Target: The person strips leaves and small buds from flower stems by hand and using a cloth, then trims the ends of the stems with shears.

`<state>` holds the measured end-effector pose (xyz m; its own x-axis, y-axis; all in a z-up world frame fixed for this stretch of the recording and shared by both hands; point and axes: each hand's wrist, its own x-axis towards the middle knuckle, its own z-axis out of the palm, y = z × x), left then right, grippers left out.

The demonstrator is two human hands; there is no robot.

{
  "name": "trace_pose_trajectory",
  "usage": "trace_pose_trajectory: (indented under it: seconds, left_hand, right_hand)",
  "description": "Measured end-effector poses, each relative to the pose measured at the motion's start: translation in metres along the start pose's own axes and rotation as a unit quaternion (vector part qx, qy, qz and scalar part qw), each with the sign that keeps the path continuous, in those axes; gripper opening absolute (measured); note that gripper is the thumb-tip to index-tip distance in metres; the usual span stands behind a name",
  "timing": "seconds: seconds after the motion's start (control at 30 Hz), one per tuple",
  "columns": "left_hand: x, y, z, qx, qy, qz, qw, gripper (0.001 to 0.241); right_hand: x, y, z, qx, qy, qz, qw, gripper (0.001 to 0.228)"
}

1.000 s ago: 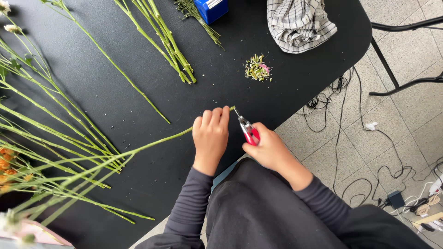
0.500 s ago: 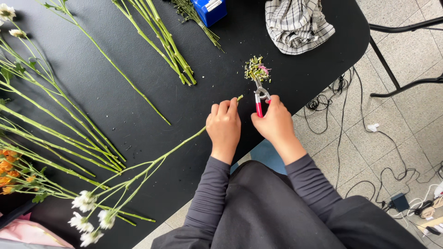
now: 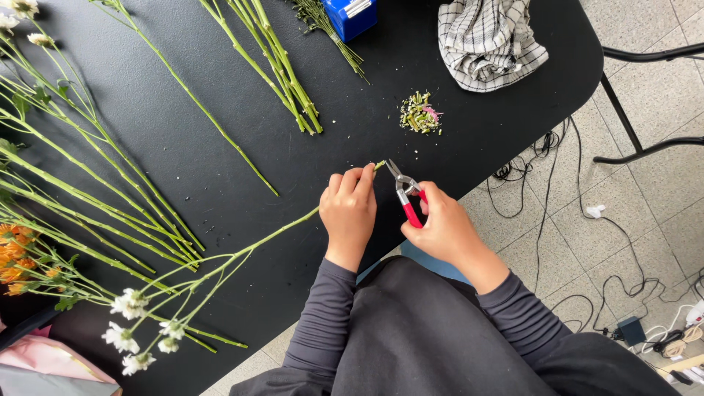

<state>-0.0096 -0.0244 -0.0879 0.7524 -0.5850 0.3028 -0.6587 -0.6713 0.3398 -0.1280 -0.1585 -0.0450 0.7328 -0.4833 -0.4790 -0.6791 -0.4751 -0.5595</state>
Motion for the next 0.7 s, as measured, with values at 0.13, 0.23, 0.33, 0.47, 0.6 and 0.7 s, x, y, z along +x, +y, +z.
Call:
trace_pose_trajectory:
  seconds: [0.13,0.23,0.33,0.47,0.6,0.7]
  left_hand:
    - [0.001,0.000,-0.003,-0.006,0.010,0.002,1.000,0.022]
    - [0.000,-0.001,-0.003,-0.005,0.012,0.003,1.000,0.021]
    - [-0.001,-0.002,-0.002,0.000,0.007,0.016,1.000,0.022]
    - [-0.004,-0.006,-0.002,0.023,0.005,0.052,0.998,0.020]
    - [-0.009,-0.007,0.007,0.036,-0.005,0.083,0.996,0.017]
    - [-0.010,-0.001,-0.001,0.042,0.003,0.092,0.995,0.016]
  right_hand:
    - [0.002,0.001,0.002,-0.004,0.002,-0.011,1.000,0.050]
    - [0.002,0.001,-0.001,-0.002,-0.003,-0.013,1.000,0.052]
    - [0.003,0.001,-0.005,-0.008,-0.018,-0.012,1.000,0.051]
    - [0.005,-0.005,-0.009,-0.010,-0.069,0.039,0.997,0.048]
    - [0.001,-0.004,-0.002,-0.033,-0.086,0.103,0.990,0.046]
    - [0.017,0.018,0.002,-0.124,-0.073,0.192,0.971,0.052]
